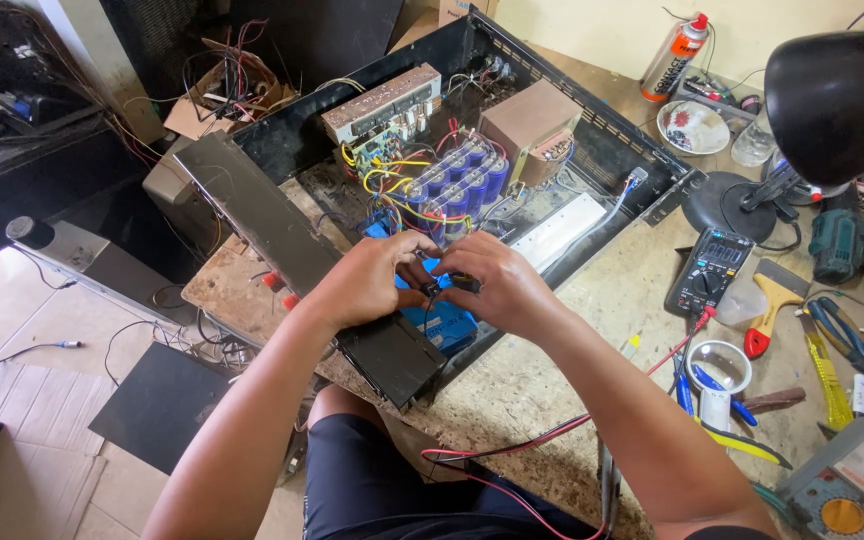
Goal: The person is diagnosing and repairing an electronic amplifier by testing circuits with a multimeter and soldering components on the circuit board.
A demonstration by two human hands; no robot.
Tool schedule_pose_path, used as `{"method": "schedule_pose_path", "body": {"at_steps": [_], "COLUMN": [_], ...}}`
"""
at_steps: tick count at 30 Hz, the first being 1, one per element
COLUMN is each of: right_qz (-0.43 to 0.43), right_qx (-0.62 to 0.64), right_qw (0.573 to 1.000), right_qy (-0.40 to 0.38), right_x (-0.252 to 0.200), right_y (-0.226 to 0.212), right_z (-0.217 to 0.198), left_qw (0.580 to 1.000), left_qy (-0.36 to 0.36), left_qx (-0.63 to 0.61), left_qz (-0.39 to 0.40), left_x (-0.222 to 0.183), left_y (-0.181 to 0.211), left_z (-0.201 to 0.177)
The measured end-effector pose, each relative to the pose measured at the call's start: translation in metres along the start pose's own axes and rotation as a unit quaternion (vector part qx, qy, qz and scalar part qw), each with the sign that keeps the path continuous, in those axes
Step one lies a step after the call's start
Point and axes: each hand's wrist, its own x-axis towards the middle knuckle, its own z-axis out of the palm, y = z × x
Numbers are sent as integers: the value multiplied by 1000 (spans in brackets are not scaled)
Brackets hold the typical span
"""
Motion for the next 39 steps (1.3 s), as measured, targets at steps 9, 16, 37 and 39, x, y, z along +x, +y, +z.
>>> {"method": "schedule_pose_path", "body": {"at_steps": [9, 16, 37, 39], "right_qz": [18, -2, -2, 16], "right_qx": [-21, -24, -32, -23], "right_qw": [1000, 999, 999, 999], "right_qy": [-5, -24, -24, -24], "right_x": [-6, -3, -6, -7], "right_y": [11, 5, 8, 10], "right_z": [7, 2, 5, 6], "left_qw": [1000, 999, 998, 998], "left_qy": [-1, 6, 16, 20], "left_qx": [8, -2, 33, 26], "left_qz": [19, 32, 44, 44], "left_x": [1, 0, 3, 3], "left_y": [-1, 3, -3, -3], "left_z": [1, 1, 1, 0]}}
